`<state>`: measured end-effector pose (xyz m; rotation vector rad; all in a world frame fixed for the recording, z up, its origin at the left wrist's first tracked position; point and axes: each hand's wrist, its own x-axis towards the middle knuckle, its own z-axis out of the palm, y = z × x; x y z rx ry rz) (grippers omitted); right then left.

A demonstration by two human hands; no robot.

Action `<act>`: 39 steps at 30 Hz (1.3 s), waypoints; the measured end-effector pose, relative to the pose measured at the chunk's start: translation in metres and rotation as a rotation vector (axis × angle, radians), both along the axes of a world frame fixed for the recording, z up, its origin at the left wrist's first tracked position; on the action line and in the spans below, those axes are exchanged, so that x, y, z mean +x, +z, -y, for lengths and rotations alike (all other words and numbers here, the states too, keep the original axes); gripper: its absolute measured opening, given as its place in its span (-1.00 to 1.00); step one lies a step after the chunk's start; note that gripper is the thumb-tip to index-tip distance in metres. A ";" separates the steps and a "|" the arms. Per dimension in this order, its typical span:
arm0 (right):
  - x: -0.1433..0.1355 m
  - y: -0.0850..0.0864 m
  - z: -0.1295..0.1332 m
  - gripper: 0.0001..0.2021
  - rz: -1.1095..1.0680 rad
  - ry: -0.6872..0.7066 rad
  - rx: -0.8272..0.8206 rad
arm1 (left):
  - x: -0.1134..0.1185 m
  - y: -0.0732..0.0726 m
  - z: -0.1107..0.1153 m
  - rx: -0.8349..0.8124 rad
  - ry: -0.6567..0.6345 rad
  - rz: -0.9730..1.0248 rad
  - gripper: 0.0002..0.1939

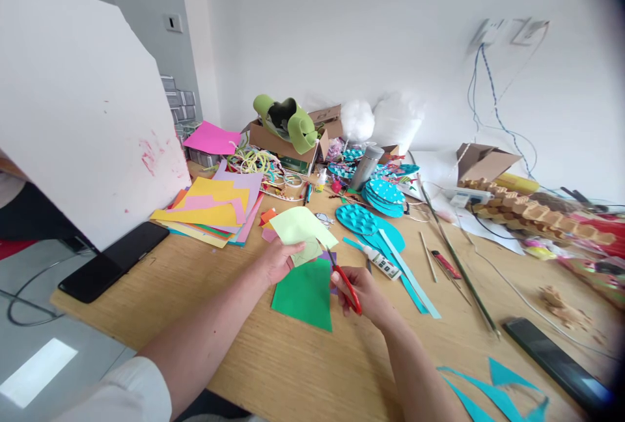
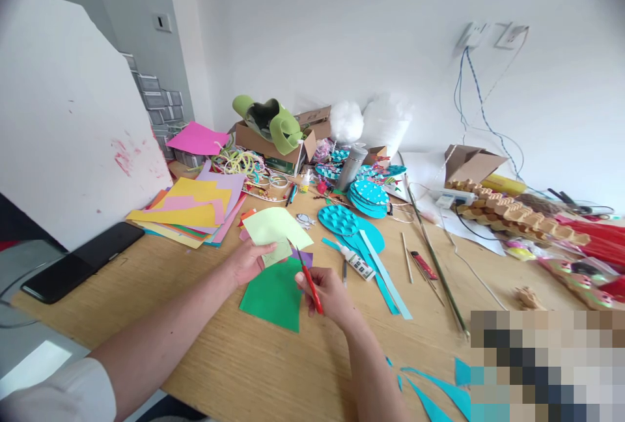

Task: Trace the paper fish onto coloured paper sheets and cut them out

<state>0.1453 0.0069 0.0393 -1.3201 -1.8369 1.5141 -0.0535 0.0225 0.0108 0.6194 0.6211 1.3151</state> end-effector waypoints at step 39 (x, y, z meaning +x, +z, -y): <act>0.029 0.007 -0.028 -0.75 -1.163 -0.882 0.052 | -0.054 0.005 -0.058 -0.266 0.478 -0.306 -0.61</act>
